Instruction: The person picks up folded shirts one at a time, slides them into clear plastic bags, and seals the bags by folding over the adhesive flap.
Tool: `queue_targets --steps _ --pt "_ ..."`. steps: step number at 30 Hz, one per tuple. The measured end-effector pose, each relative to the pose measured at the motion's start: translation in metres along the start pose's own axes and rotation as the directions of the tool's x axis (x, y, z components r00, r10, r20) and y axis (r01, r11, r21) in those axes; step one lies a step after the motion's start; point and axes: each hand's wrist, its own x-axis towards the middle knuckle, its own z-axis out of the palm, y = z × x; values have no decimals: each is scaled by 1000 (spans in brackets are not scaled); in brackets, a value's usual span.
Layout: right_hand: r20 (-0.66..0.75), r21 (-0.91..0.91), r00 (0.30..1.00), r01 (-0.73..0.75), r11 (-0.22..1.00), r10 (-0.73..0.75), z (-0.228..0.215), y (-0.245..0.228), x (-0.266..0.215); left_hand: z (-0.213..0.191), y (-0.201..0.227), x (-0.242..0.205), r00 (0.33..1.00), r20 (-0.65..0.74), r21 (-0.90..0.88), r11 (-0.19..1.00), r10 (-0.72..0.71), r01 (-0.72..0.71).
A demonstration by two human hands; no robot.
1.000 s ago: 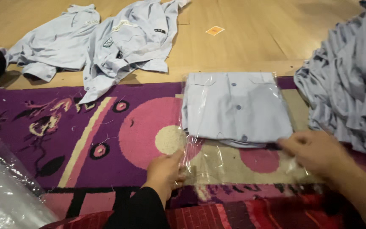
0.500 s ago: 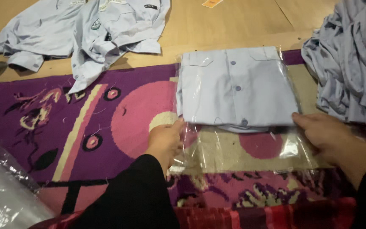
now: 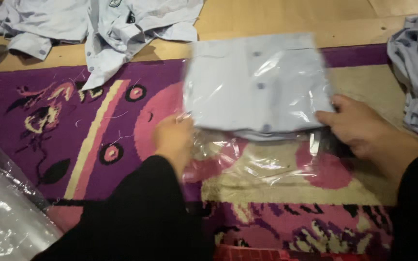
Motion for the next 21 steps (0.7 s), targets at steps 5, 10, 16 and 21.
queue_targets --steps 5,10,16,21 --pt "190 383 948 -310 870 254 -14 25 -7 -43 37 -64 918 101 141 918 -385 370" --pt "385 407 874 -450 795 297 -33 102 7 -72 -14 -32 881 208 20 902 -426 431" --pt "283 295 881 -457 839 380 -36 136 -5 -73 -37 -28 940 97 23 945 -327 326" --pt "269 387 904 -418 822 333 -44 157 -20 -96 -79 3 827 298 96 877 -477 472"
